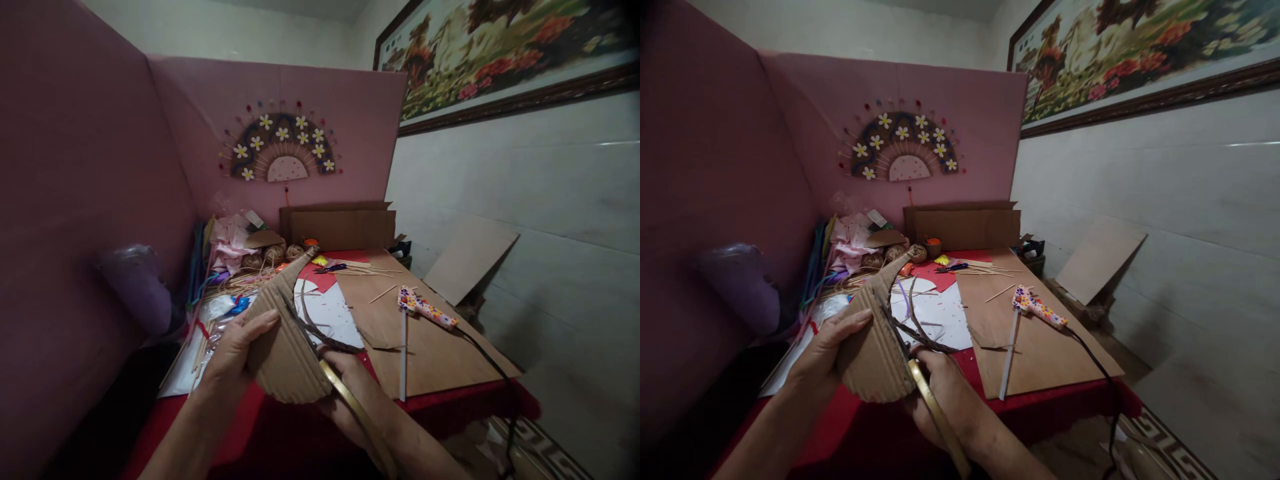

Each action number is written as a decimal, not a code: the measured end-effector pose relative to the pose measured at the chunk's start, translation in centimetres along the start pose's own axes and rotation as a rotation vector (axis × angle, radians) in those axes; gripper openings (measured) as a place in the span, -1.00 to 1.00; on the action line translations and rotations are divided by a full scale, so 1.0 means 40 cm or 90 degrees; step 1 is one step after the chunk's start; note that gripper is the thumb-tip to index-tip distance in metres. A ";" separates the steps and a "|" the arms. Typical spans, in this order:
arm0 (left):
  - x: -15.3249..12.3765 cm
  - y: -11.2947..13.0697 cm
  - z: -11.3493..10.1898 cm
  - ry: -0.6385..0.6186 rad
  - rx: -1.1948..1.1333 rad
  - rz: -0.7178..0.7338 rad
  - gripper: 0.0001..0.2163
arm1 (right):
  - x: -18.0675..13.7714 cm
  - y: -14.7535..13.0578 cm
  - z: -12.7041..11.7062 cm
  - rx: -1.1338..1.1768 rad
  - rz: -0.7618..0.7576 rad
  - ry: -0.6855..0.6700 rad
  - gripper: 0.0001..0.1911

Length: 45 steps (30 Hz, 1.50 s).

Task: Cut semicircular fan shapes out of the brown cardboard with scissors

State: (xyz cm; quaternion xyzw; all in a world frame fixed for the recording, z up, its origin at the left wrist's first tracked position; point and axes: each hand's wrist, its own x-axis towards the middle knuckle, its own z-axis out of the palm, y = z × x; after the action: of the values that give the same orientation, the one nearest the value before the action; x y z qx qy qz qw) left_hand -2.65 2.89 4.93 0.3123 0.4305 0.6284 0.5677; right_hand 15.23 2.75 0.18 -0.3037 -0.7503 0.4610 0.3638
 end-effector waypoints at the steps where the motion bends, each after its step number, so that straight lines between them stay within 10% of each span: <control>1: 0.012 0.002 -0.002 -0.006 0.006 0.002 -0.62 | 0.009 -0.002 0.002 0.009 0.001 0.006 -0.86; 45: 0.025 0.000 -0.014 -0.019 -0.015 -0.023 -0.51 | 0.054 0.025 0.024 -0.007 -0.011 0.049 -0.65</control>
State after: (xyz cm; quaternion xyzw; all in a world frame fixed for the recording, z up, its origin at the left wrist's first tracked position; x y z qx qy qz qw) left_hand -3.29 3.77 4.60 0.3071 0.4201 0.6186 0.5887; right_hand 13.37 4.41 -0.47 -0.3169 -0.7408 0.4417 0.3947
